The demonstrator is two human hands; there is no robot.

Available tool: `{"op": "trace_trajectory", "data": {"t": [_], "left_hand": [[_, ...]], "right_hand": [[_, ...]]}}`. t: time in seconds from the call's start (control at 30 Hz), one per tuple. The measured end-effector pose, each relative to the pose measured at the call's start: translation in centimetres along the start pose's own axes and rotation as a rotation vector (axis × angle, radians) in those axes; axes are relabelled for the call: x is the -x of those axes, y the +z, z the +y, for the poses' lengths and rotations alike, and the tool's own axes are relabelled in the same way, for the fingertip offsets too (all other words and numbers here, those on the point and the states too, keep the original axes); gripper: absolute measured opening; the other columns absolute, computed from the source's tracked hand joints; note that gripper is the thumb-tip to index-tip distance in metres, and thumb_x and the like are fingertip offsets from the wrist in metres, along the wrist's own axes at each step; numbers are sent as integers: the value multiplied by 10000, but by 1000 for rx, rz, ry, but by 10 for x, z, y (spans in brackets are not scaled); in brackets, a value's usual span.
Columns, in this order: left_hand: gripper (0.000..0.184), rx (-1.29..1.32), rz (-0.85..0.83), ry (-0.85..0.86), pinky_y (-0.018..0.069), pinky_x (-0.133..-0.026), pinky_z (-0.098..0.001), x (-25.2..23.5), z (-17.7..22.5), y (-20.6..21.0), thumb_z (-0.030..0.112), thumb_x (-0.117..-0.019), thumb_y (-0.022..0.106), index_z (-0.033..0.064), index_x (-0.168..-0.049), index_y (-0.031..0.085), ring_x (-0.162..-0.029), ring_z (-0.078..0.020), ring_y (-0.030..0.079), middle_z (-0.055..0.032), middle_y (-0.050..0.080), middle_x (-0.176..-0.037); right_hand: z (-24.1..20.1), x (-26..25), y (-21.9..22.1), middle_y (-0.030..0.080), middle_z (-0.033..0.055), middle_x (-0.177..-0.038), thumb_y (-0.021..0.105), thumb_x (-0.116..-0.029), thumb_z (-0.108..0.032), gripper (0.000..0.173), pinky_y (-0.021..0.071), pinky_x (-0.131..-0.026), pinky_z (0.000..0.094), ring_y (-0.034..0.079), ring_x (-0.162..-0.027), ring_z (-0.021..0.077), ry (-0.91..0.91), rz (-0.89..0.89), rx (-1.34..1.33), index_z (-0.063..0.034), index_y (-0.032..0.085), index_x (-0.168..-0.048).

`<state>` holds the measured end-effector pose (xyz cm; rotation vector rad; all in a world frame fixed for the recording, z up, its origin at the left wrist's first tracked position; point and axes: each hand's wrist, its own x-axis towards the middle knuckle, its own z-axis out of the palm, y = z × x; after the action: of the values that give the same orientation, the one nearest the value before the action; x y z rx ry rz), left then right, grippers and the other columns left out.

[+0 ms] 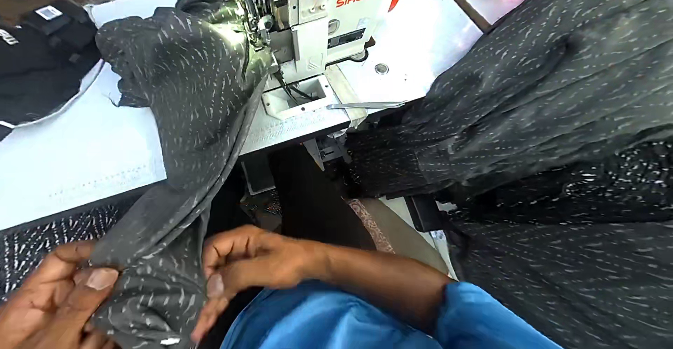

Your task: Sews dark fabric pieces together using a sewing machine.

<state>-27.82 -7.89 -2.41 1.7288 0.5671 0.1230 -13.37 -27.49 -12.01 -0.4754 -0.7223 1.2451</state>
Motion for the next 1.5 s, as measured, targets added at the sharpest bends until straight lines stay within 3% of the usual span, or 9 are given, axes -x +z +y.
{"op": "trace_trajectory", "data": {"t": [0.1,0.23,0.53,0.67,0.8,0.93,1.07,1.27,1.5], "left_hand": [[328,-302,-222,-212,494,-407,-257,-8,-25,-20,201,-999,603,118,-1306,521,-473,-63,553,52,660,-732],[453,-1037,-106,37,546,-733,-675,-31,-92,14,276,-978,702,57,-1365,614,-837,-402,702,-181,719,-976],[534,-528,84,105,608,-709,-450,-29,-131,109,403,-973,664,54,-1356,537,-834,-209,696,-109,678,-1171],[685,-228,139,20,559,-952,-483,-87,-161,139,377,-968,687,13,-1484,419,-1150,-273,647,-190,582,-1385],[258,82,205,158,563,-824,-380,-125,-160,150,240,-1053,569,9,-1122,661,-900,-151,654,-84,684,-999],[215,222,238,233,596,-744,-259,-59,-61,97,239,-1100,418,198,-1055,624,-812,-25,664,109,678,-896],[81,-178,163,373,577,-679,-166,-42,17,52,203,-1077,493,226,-1106,564,-746,39,646,160,635,-855],[303,-234,308,130,574,-752,-246,-50,-62,34,211,-1062,547,119,-1349,510,-819,-29,655,25,667,-984],[450,-733,405,270,548,-942,-506,-35,-125,49,220,-1059,530,-14,-1437,460,-1141,-341,636,-245,560,-1380]], "right_hand": [[16,42,-12,711,113,-1022,433,-1042,-53,166,633,-849,466,740,-930,250,171,142,155,0,590,-1050],[25,98,-50,715,91,-927,527,-1033,-154,220,601,-774,368,705,-810,153,397,494,839,1,683,-1050],[1,96,-60,709,35,-837,678,-964,-347,285,600,-639,426,690,-708,176,85,927,1623,-74,709,-1042],[-11,54,-87,722,136,-938,652,-910,-580,545,560,-676,574,715,-842,342,461,974,1776,-63,710,-1073],[1,45,-91,670,85,-752,664,-937,-219,195,559,-642,467,670,-710,223,181,708,1291,-49,692,-845],[8,58,-78,744,4,-956,564,-990,-89,168,592,-749,285,695,-832,71,-84,370,169,-104,714,-1064],[42,24,-79,691,98,-992,555,-1008,-28,215,579,-773,333,662,-834,121,208,615,503,37,619,-1202],[38,45,-74,722,109,-1187,284,-1085,-521,627,599,-866,391,719,-1004,198,224,532,262,-42,522,-1411],[42,74,-82,721,109,-969,639,-973,-122,245,623,-752,398,717,-804,192,93,852,1160,-15,635,-1193]]}}
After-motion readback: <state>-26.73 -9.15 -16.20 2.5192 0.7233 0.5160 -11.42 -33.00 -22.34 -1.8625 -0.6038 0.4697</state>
